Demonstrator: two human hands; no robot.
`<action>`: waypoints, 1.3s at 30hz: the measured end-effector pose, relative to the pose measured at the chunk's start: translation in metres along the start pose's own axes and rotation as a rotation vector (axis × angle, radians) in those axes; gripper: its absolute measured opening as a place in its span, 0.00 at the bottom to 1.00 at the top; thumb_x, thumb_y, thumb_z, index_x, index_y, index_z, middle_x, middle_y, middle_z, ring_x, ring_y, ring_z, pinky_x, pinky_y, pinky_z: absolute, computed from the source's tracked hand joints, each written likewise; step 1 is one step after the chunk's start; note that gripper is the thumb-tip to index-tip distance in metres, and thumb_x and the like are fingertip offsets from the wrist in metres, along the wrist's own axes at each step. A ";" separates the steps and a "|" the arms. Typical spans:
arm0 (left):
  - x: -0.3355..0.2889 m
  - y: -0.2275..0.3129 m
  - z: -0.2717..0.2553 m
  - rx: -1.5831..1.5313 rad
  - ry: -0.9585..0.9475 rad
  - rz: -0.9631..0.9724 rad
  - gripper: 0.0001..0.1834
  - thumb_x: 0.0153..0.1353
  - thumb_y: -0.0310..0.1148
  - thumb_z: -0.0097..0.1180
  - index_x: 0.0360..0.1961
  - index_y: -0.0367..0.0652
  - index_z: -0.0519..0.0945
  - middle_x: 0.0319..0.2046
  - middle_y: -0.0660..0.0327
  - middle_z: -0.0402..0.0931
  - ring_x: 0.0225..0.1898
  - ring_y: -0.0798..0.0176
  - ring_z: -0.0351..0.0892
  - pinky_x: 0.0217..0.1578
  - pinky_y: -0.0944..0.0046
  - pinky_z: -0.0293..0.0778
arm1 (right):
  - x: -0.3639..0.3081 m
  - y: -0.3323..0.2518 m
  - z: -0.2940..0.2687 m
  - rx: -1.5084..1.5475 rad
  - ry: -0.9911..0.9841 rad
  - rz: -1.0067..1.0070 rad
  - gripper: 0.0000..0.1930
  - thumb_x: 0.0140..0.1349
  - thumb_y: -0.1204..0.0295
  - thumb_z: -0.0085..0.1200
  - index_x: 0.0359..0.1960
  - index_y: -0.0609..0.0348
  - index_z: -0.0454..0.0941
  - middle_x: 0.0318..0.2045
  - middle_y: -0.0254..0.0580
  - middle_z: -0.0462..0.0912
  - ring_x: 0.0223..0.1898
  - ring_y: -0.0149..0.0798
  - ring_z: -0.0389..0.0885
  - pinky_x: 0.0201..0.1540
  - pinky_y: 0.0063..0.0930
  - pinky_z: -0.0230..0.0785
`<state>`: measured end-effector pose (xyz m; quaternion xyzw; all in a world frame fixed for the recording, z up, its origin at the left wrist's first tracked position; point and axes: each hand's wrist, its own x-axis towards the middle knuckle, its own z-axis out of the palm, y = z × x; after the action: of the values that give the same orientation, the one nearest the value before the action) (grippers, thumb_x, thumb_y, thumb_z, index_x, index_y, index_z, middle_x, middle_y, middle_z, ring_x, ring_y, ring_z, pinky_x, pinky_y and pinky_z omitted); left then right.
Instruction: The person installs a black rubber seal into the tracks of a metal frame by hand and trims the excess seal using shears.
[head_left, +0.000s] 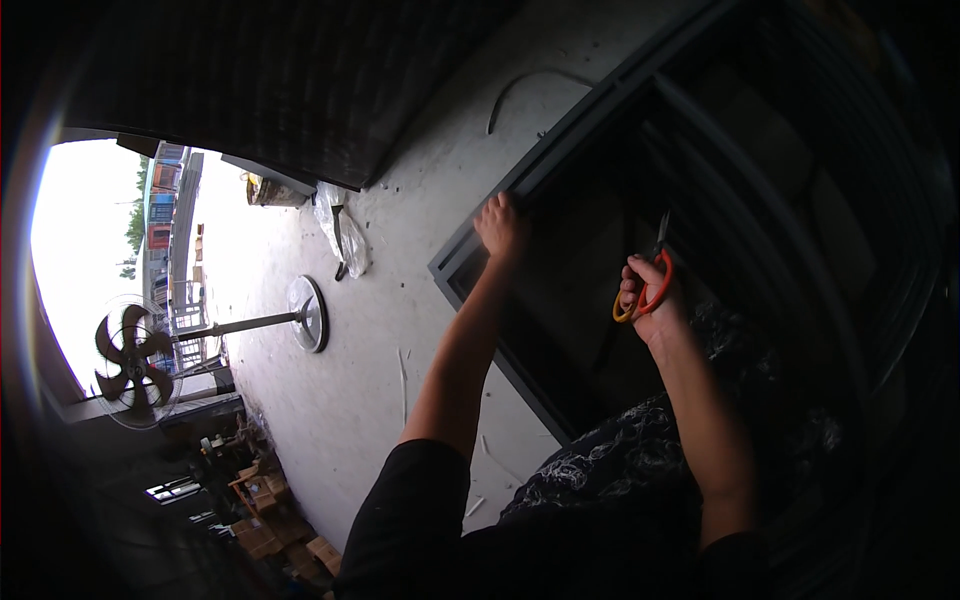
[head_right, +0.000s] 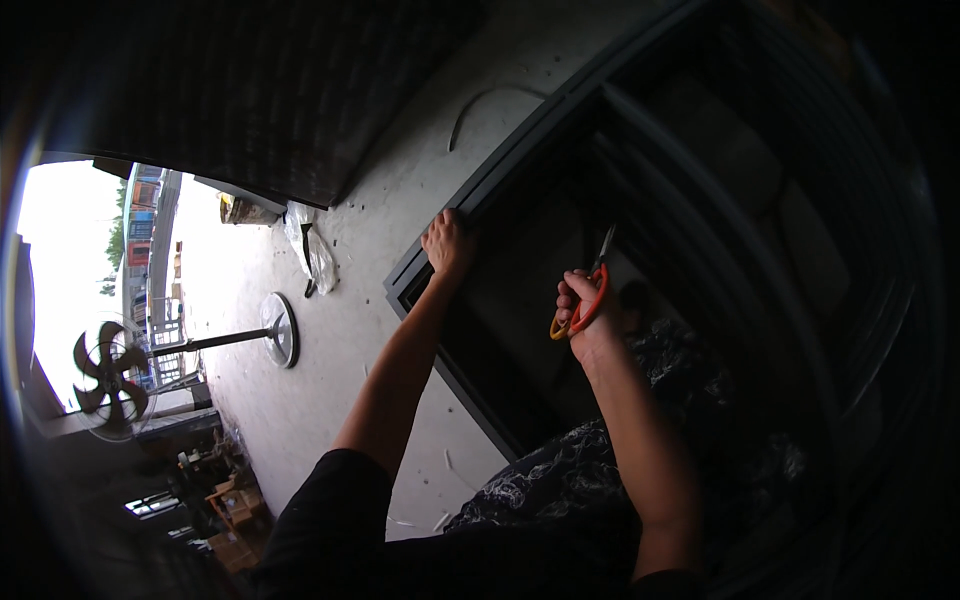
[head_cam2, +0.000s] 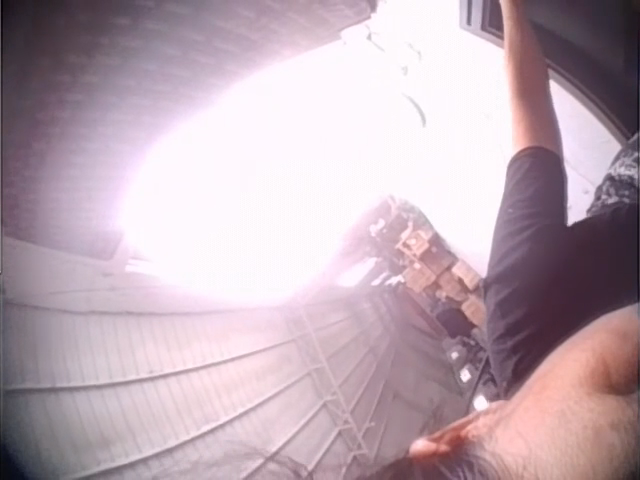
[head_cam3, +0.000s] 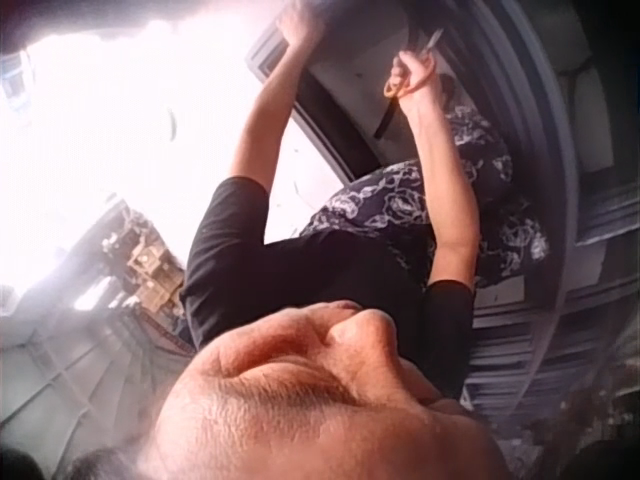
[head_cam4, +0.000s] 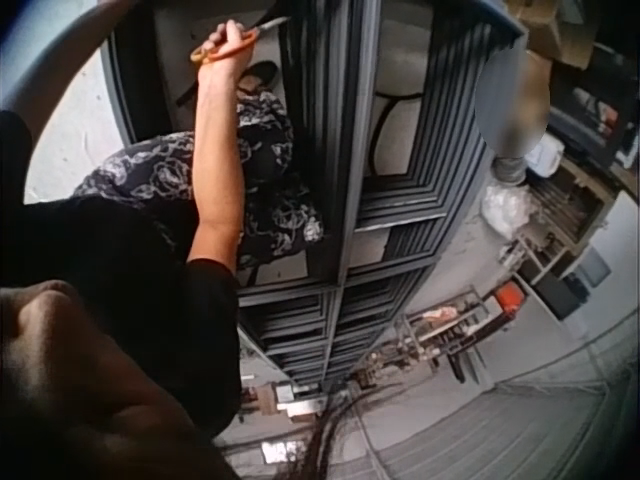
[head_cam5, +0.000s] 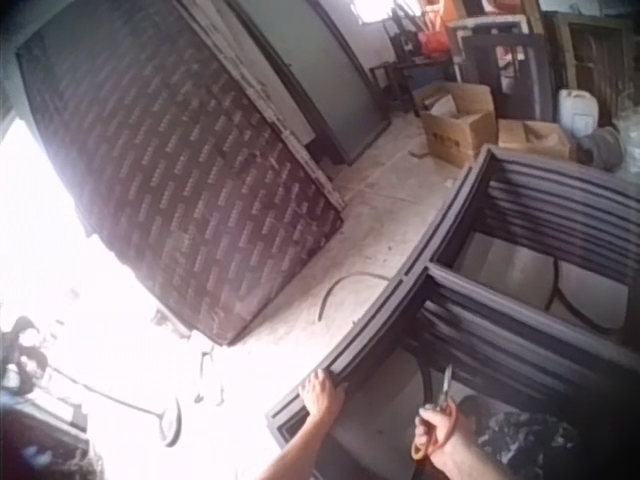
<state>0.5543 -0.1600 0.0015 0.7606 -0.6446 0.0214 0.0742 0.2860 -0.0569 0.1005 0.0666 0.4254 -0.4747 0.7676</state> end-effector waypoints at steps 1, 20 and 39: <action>0.001 0.001 0.000 -0.005 -0.009 -0.006 0.19 0.60 0.39 0.51 0.51 0.43 0.71 0.44 0.56 0.76 0.51 0.53 0.75 0.48 0.51 0.65 | 0.002 0.001 0.001 0.005 0.007 -0.004 0.05 0.62 0.72 0.57 0.37 0.51 0.73 0.27 0.32 0.76 0.23 0.26 0.71 0.23 0.18 0.64; 0.036 -0.003 -0.009 -0.127 -0.291 0.190 0.19 0.61 0.42 0.55 0.47 0.40 0.71 0.43 0.51 0.75 0.48 0.49 0.76 0.46 0.50 0.71 | 0.010 0.001 0.011 -0.031 -0.037 0.066 0.06 0.60 0.72 0.58 0.36 0.51 0.73 0.28 0.33 0.77 0.26 0.27 0.72 0.25 0.18 0.65; -0.048 -0.124 -0.046 -0.162 -0.490 -0.104 0.28 0.50 0.49 0.66 0.44 0.39 0.74 0.45 0.48 0.78 0.50 0.44 0.76 0.47 0.48 0.73 | 0.016 0.013 0.004 -0.108 -0.067 0.039 0.08 0.60 0.71 0.58 0.38 0.52 0.72 0.27 0.32 0.77 0.26 0.26 0.73 0.24 0.18 0.66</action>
<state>0.6709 -0.0871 0.0299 0.7669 -0.6028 -0.2191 -0.0223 0.3015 -0.0629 0.0874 0.0175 0.4229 -0.4379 0.7932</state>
